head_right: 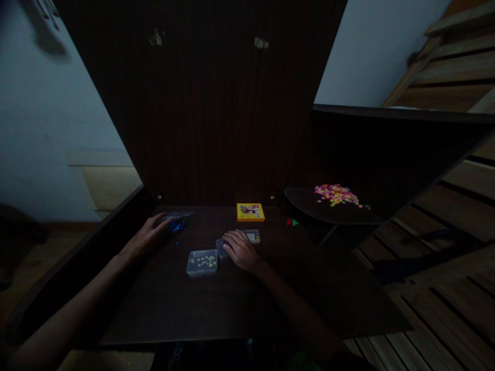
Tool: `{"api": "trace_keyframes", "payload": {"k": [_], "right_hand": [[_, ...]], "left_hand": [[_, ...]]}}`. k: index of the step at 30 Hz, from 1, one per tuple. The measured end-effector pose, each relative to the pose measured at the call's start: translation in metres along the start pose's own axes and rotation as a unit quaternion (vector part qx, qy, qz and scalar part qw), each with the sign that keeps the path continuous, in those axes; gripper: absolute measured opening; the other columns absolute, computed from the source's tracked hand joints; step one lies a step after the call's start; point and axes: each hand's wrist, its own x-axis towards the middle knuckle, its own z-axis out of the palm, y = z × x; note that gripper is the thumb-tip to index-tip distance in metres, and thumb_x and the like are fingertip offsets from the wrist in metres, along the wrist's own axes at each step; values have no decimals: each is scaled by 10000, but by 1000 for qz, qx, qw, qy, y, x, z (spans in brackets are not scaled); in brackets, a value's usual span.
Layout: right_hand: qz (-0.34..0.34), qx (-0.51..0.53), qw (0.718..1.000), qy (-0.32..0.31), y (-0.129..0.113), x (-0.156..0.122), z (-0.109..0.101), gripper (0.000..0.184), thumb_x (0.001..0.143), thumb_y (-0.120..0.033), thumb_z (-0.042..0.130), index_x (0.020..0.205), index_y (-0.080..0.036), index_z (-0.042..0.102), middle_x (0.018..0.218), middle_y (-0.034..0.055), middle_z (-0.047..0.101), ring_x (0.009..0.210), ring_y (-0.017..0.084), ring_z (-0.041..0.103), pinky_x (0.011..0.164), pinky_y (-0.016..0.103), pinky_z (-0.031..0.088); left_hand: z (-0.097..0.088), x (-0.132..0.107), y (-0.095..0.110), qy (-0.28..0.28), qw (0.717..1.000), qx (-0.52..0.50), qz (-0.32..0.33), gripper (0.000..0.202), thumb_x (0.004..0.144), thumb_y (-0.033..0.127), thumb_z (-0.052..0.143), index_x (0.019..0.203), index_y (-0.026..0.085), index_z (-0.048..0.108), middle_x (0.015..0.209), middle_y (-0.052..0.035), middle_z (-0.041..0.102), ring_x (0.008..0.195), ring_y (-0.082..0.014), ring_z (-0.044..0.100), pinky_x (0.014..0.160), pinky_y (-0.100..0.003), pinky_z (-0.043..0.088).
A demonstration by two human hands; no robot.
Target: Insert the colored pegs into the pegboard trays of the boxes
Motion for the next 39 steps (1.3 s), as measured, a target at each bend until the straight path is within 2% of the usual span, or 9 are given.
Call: {"api": "trace_keyframes", "payload": {"k": [7, 13, 17, 20, 23, 26, 30, 34, 39], "right_hand": [[9, 2, 1000, -2, -1, -1, 1, 354, 989, -317, 379, 1228, -176, 599, 1245, 106, 637, 1197, 224, 545, 1080, 468, 387], [9, 4, 1000, -5, -1, 0, 1, 351, 990, -320, 376, 1215, -173, 601, 1240, 106, 638, 1197, 223, 540, 1074, 465, 394], [9, 7, 1000, -9, -1, 0, 1, 352, 992, -322, 371, 1208, -167, 602, 1231, 105, 641, 1178, 230, 548, 1065, 471, 399], [10, 6, 1000, -10, -1, 1, 1, 348, 988, -318, 379, 1206, -165, 604, 1222, 110, 645, 1172, 229, 550, 1056, 468, 407], [11, 0, 1000, -13, -2, 1, 0, 343, 985, -309, 385, 1205, -166, 605, 1227, 115, 642, 1183, 231, 546, 1057, 469, 405], [13, 0, 1000, -17, -3, 2, -2, 336, 982, -302, 390, 1198, -168, 609, 1228, 114, 643, 1186, 230, 547, 1062, 465, 401], [12, 1, 1000, -19, -2, 1, -1, 341, 986, -308, 378, 1203, -178, 608, 1233, 107, 640, 1184, 226, 548, 1064, 461, 398], [11, 1, 1000, -18, -1, 1, 0, 349, 990, -315, 371, 1189, -164, 613, 1229, 109, 641, 1189, 228, 541, 1062, 456, 396], [12, 5, 1000, -20, -1, 1, 0, 347, 990, -315, 372, 1190, -160, 610, 1220, 104, 644, 1181, 224, 541, 1056, 452, 402]], "left_hand": [[-10, -2, -11, -29, 994, 80, 63, 606, 848, 139, 484, 1424, 311, 411, 1510, -109, 358, 1201, -295, 521, 1007, -481, 454], [-31, 1, -25, 21, 997, 43, 59, 525, 871, 163, 472, 1374, 313, 473, 1495, -89, 387, 1254, -298, 494, 1051, -502, 417], [-24, 12, -29, 150, 986, -33, -64, 546, 858, 253, 539, 1392, 278, 429, 1464, -113, 388, 1287, -313, 466, 1048, -506, 429], [-7, 26, -26, 202, 948, -143, -198, 686, 768, 288, 652, 1398, 214, 389, 1363, -153, 478, 1098, -285, 606, 959, -494, 508], [13, 39, -25, 168, 899, -288, -284, 778, 695, 332, 720, 1383, 226, 374, 1207, -116, 600, 969, -243, 659, 889, -458, 556], [28, 47, -30, 128, 874, -353, -309, 775, 663, 348, 738, 1343, 187, 405, 1165, -124, 634, 946, -235, 675, 884, -446, 558], [34, 52, -41, 71, 901, -285, -318, 672, 677, 402, 723, 1269, 163, 514, 1201, -148, 647, 1100, -297, 630, 959, -472, 506], [34, 57, -49, 23, 944, -190, -267, 483, 725, 499, 639, 1076, 168, 668, 1319, -151, 587, 1246, -337, 531, 1059, -470, 416], [33, 62, -48, 5, 962, -147, -230, 441, 786, 520, 534, 997, 170, 697, 1354, -147, 552, 1251, -351, 516, 1062, -502, 402]]}}
